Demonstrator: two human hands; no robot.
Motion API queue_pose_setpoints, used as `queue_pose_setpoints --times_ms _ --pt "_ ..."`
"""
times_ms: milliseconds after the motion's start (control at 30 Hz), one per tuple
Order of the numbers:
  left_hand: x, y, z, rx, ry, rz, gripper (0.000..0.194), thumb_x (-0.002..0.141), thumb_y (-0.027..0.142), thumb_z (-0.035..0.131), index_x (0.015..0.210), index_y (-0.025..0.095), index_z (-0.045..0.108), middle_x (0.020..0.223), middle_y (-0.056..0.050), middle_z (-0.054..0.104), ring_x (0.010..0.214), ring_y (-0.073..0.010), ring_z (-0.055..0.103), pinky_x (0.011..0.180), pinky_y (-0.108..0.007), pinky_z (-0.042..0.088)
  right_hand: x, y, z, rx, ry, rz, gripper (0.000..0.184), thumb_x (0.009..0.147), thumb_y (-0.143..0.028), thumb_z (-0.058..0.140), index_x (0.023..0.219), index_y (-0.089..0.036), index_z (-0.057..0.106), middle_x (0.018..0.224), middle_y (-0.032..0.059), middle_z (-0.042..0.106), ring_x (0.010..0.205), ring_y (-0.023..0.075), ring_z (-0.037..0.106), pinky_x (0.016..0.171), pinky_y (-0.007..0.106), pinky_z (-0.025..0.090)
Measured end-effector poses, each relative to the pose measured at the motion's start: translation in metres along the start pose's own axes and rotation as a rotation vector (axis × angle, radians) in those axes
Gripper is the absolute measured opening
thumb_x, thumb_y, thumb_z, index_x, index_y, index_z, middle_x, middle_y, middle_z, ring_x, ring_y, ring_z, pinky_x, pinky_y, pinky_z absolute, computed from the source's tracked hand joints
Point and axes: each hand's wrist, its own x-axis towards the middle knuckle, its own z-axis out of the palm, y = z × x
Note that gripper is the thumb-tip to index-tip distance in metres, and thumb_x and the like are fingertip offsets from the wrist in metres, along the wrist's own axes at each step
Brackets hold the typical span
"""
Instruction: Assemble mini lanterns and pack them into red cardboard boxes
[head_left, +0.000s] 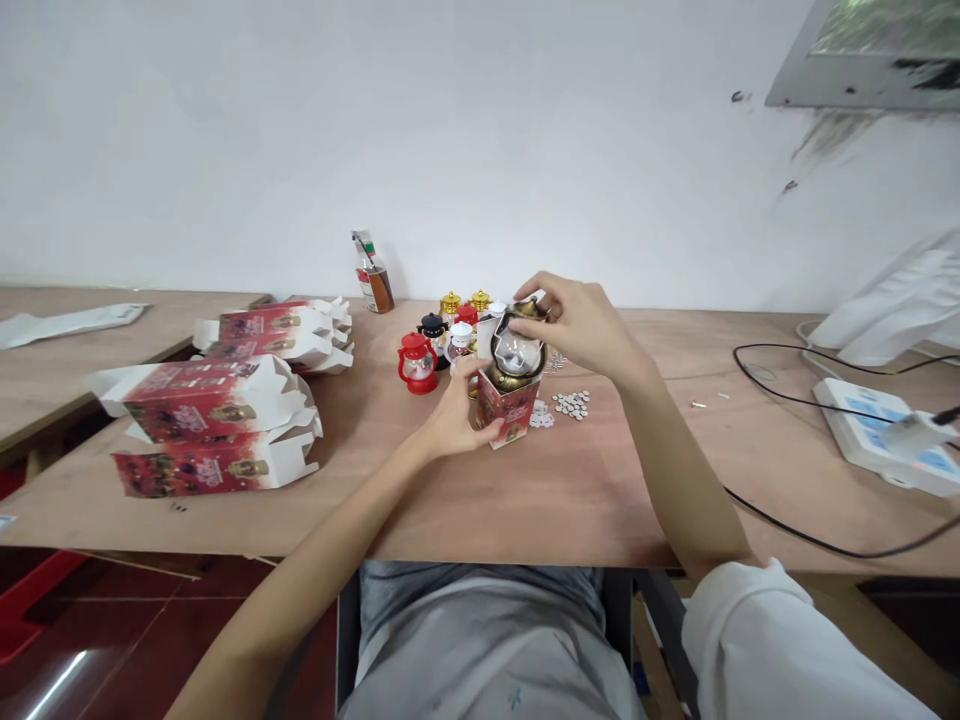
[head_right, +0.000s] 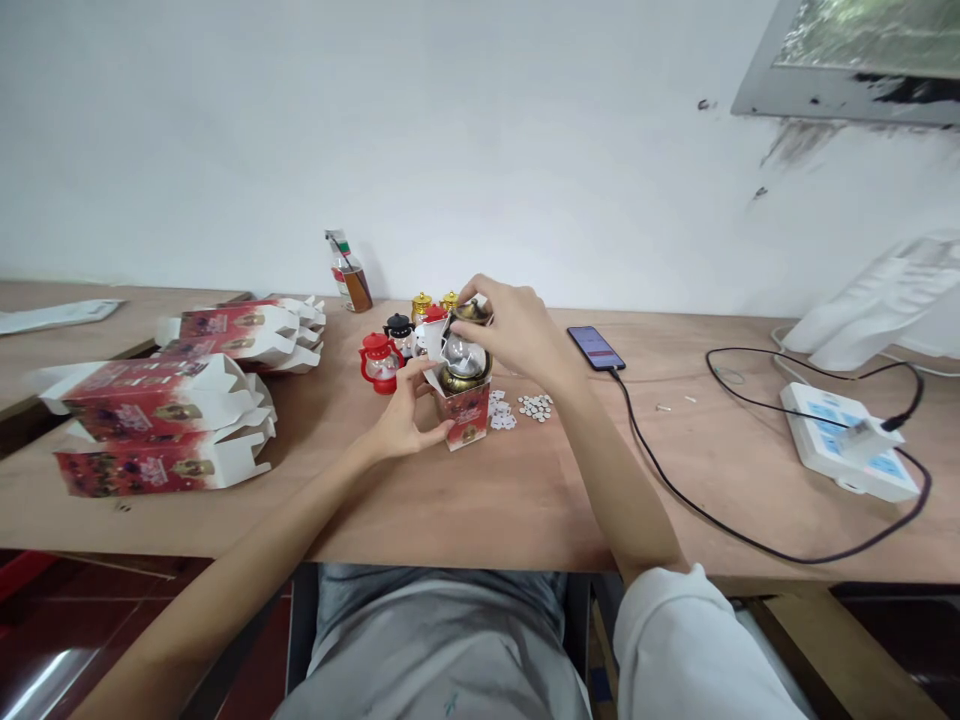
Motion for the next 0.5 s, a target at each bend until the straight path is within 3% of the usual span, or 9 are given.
queue_pose_setpoints --times_ms 200,333,500 --pt "0.002 0.002 -0.002 0.0 -0.001 -0.024 0.076 0.07 0.026 0.068 0.131 0.024 0.023 0.128 -0.014 0.031 0.12 -0.0292 0.041 0.09 -0.046 0.05 0.001 -0.006 0.013 -0.051 -0.077 0.006 0.024 0.08 -0.033 0.055 0.099 -0.02 0.057 0.086 0.0046 0.062 0.076 0.017 0.053 0.066 0.029 0.036" --pt "0.003 0.003 -0.003 0.015 -0.016 -0.013 0.076 0.07 0.026 0.067 0.133 0.024 0.023 0.127 -0.014 0.033 0.12 -0.029 0.04 0.089 -0.045 0.05 -0.001 -0.006 0.016 -0.127 -0.172 0.029 0.036 0.077 -0.036 0.058 0.107 -0.019 0.049 0.086 0.0064 0.061 0.073 0.0182 0.052 0.063 0.028 0.034" --pt "0.003 0.005 -0.005 0.046 -0.038 -0.005 0.088 0.069 0.026 0.066 0.142 0.023 0.016 0.131 -0.015 0.032 0.121 -0.0296 0.038 0.091 -0.045 0.048 -0.004 -0.011 0.02 -0.29 -0.273 -0.026 0.036 0.074 -0.03 0.059 0.104 -0.014 0.048 0.087 0.0112 0.061 0.075 0.0222 0.053 0.059 0.029 0.032"
